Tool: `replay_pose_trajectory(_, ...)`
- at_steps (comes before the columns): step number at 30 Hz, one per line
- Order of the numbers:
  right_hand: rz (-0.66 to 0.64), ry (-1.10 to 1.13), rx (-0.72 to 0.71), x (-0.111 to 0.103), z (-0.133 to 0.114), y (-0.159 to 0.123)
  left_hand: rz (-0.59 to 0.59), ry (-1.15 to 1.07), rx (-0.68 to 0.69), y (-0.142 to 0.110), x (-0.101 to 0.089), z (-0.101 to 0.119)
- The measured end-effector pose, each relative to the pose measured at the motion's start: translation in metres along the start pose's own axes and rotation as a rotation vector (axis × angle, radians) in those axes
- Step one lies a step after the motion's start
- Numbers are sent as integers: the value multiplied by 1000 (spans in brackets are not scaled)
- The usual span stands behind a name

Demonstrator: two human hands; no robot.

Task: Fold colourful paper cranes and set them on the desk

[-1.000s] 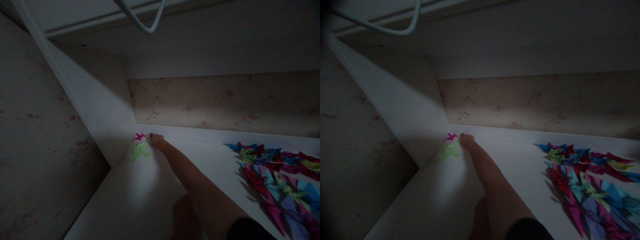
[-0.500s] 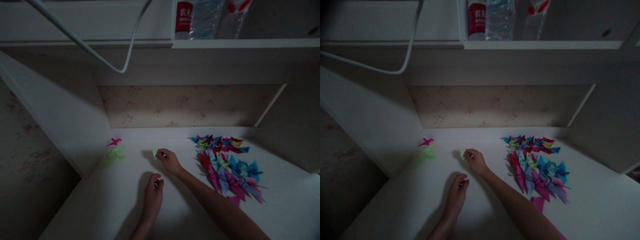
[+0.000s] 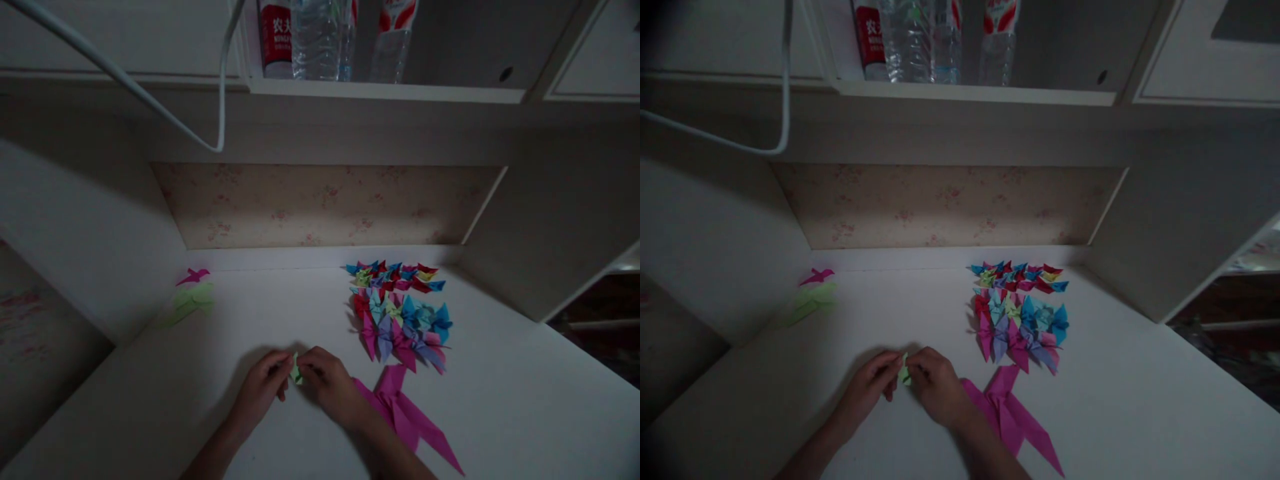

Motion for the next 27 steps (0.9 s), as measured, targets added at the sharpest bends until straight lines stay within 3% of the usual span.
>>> replay_pose_trajectory(4, 82, -9, 26, -7, 12, -1, 43, 60, -12, 4, -4, -4)
replay_pose_trajectory(10, 79, 10, 2, -5, 6, -1, 25, 108, 11, 4, -2, -4)
replay_pose_trajectory(16, 251, 159, 216, -8, 40, -9, 76, 60, -32, 5, -11, -5)
replay_pose_trajectory(19, 278, 265, 278, -3, 54, -12, 108, 15, -28, 4, -18, -2)
replay_pose_trajectory(27, 237, 350, 354, 5, 50, -12, 119, -82, -26, 0, -17, 4)
Point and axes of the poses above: each hand's wrist, its own y-axis towards the middle knuckle, its own x-axis out of the palm, z = x × y, the point moved 8 cm from there along y, towards the middle knuckle, and after that the axes turned 15 degrees about -x, right-handed, at the moved point
